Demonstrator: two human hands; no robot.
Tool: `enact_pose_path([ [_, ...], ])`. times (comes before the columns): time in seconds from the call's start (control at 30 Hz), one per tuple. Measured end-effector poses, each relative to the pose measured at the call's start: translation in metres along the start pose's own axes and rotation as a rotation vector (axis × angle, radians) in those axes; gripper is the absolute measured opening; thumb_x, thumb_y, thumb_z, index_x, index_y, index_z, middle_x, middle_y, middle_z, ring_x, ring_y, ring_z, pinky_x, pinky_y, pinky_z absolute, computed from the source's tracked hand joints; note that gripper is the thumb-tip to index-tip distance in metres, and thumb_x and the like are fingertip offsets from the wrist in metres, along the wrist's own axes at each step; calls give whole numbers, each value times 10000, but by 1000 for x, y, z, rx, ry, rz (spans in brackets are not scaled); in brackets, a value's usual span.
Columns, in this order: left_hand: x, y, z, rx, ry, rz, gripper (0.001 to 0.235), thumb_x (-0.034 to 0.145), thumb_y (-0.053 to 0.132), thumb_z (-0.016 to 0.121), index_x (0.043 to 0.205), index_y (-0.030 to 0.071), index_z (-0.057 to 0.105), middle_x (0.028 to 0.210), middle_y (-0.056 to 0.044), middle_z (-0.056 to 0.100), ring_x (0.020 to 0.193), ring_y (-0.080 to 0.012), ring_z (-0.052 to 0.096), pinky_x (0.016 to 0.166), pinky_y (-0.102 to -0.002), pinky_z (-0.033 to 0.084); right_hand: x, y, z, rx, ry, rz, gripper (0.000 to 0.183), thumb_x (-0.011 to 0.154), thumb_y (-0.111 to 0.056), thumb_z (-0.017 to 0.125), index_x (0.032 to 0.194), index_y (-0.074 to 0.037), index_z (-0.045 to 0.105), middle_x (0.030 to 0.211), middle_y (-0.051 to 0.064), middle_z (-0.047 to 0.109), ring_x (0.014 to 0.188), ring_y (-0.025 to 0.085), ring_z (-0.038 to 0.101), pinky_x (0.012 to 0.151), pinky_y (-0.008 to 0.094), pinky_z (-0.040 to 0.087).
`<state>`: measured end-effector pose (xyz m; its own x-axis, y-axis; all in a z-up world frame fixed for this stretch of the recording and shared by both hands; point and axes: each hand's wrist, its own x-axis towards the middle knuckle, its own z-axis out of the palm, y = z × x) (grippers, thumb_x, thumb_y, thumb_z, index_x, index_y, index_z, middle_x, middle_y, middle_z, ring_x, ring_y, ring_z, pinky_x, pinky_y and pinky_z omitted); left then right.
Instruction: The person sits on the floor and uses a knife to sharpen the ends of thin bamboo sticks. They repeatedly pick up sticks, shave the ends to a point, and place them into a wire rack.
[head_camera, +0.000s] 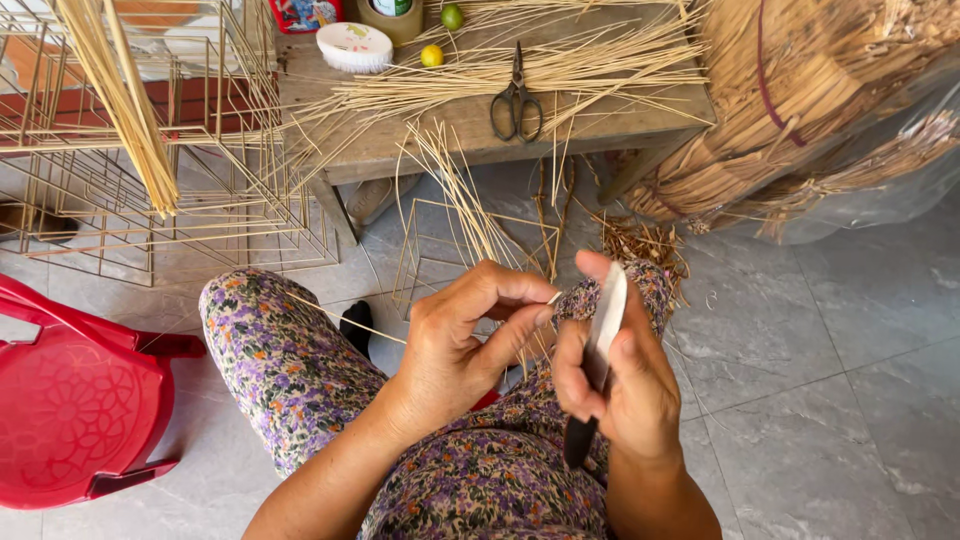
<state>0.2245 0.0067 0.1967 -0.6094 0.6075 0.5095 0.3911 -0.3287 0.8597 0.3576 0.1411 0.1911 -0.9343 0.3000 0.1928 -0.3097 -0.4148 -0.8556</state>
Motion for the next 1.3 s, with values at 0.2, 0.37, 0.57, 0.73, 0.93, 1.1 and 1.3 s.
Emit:
enact_pose_path([
  [0.2, -9, 6, 5, -116, 22, -111, 135, 958, 20, 746, 1085, 23, 700, 996, -57, 731, 916, -133, 774, 790, -260, 661, -13, -4, 10, 198, -102, 109, 560, 1106, -288, 533, 1563, -110, 262, 808, 139, 566, 454, 102, 397, 403, 247, 370],
  [0.37, -11, 11, 5, -20, 27, -4, 137, 955, 15, 753, 1081, 24, 700, 1010, -61, 726, 927, -142, 772, 814, -263, 660, -17, 2, 6, 170, -118, 78, 530, 1111, -259, 546, 1544, -98, 287, 814, 133, 560, 474, 106, 414, 416, 253, 380],
  [0.57, -13, 16, 6, -14, 43, -34, 128, 949, 12, 758, 1060, 24, 695, 996, -53, 728, 924, -134, 780, 816, -261, 655, -18, 6, 4, 155, -111, 81, 514, 1111, -238, 546, 1531, -94, 288, 821, 127, 553, 494, 100, 415, 432, 249, 382],
  [0.73, -13, 15, 5, 37, 51, 11, 137, 947, 4, 762, 1064, 30, 696, 996, -53, 724, 905, -129, 760, 806, -257, 646, -19, 7, 2, 167, -113, 82, 507, 1111, -230, 547, 1537, -115, 297, 829, 133, 557, 498, 104, 416, 439, 257, 390],
  [0.93, -14, 15, 6, 78, 77, 63, 152, 935, -11, 768, 1061, 31, 695, 994, -61, 723, 879, -142, 747, 773, -268, 629, -20, 8, 3, 163, -96, 80, 514, 1108, -221, 546, 1545, -127, 294, 824, 135, 558, 502, 100, 418, 446, 254, 396],
  [1.1, -14, 17, 7, 206, 120, 180, 191, 909, -13, 788, 1056, 43, 679, 1006, -68, 734, 902, -201, 749, 788, -301, 605, -21, 8, 7, 143, -46, 77, 515, 1097, -205, 548, 1539, -107, 301, 808, 123, 544, 513, 101, 425, 453, 254, 403],
  [1.3, -13, 21, 8, 337, 155, 284, 235, 897, -11, 791, 1095, 39, 675, 1035, -78, 733, 942, -240, 744, 819, -331, 606, -19, 10, 10, 136, -9, 69, 502, 1088, -194, 561, 1513, -73, 324, 786, 98, 524, 515, 101, 429, 446, 252, 396],
])
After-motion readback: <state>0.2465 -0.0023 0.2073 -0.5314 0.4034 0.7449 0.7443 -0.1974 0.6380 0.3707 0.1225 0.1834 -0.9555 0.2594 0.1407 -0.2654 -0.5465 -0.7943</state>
